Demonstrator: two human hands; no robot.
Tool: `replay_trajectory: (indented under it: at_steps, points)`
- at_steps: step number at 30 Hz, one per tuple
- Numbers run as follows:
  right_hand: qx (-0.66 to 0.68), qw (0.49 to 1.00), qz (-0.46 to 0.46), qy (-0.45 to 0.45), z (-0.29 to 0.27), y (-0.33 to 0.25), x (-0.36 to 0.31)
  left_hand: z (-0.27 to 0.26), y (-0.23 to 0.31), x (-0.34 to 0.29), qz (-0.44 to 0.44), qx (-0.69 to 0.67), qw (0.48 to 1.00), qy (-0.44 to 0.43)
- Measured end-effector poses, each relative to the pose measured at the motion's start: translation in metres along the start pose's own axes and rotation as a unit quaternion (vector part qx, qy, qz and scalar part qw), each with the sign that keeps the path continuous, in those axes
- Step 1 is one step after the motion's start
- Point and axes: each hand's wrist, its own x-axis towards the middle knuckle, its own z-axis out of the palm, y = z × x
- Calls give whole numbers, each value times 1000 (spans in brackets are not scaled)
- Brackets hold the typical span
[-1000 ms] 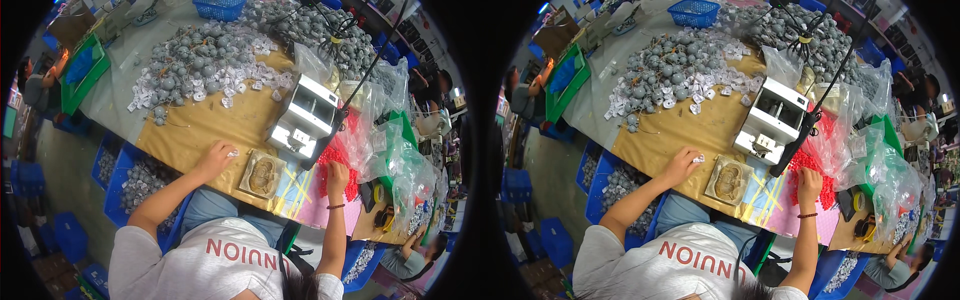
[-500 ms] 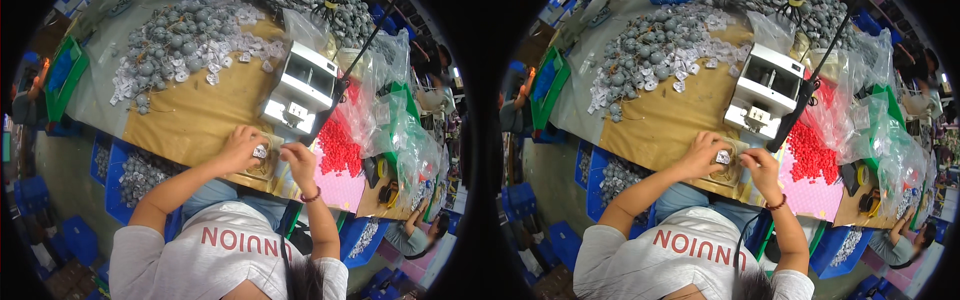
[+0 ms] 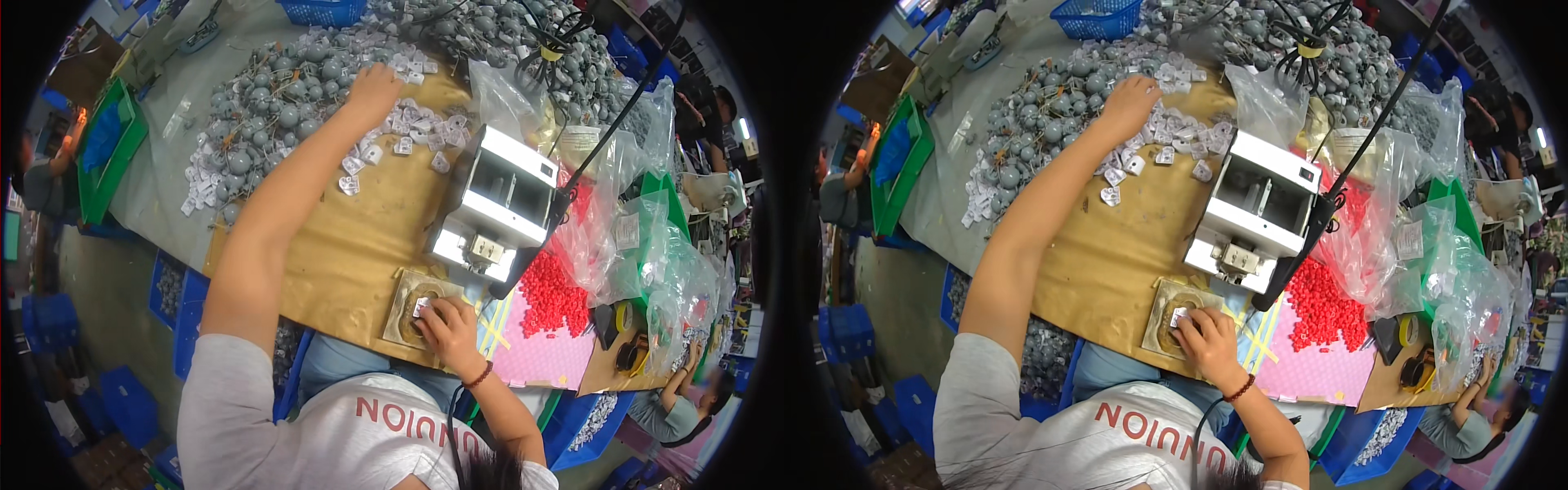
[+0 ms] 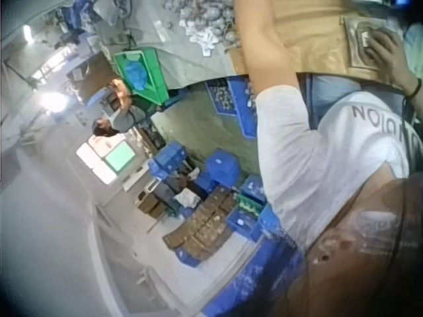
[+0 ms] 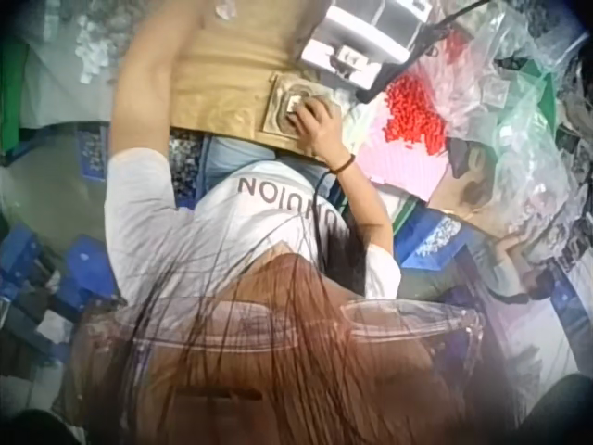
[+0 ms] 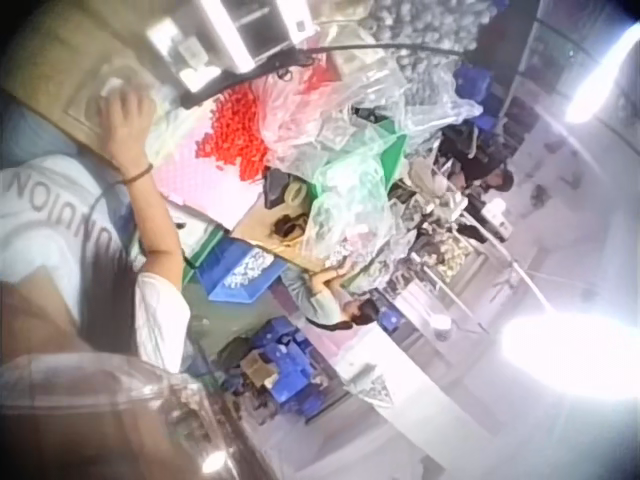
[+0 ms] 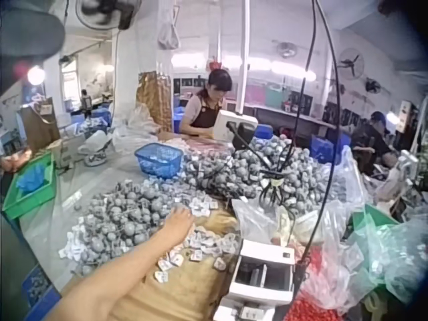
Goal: Assembling small electrical components using an electric screwdriver on a factory floor.
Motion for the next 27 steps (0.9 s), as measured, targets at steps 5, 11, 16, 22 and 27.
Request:
replay_trajectory:
  at_steps: [5, 11, 16, 22, 27]
  points:
    - [23, 1000, 15, -8, -1, 1, 0, 16, -16, -1, -60, 69, 989, -118]
    - [162, 980, 103, 43, -25, 3, -1, -118, 15, -40, -117, -172, 976, -64]
    - [110, 983, 16, 144, -69, -13, 56, -207, 66, -104, -115, -403, 904, -87]
    - [154, 981, -5, 120, -68, -35, 95, -202, 117, -178, -115, -628, 768, -57]
    - [420, 885, 197, -37, -42, -32, 82, -193, 157, -214, -198, -789, 573, -97]
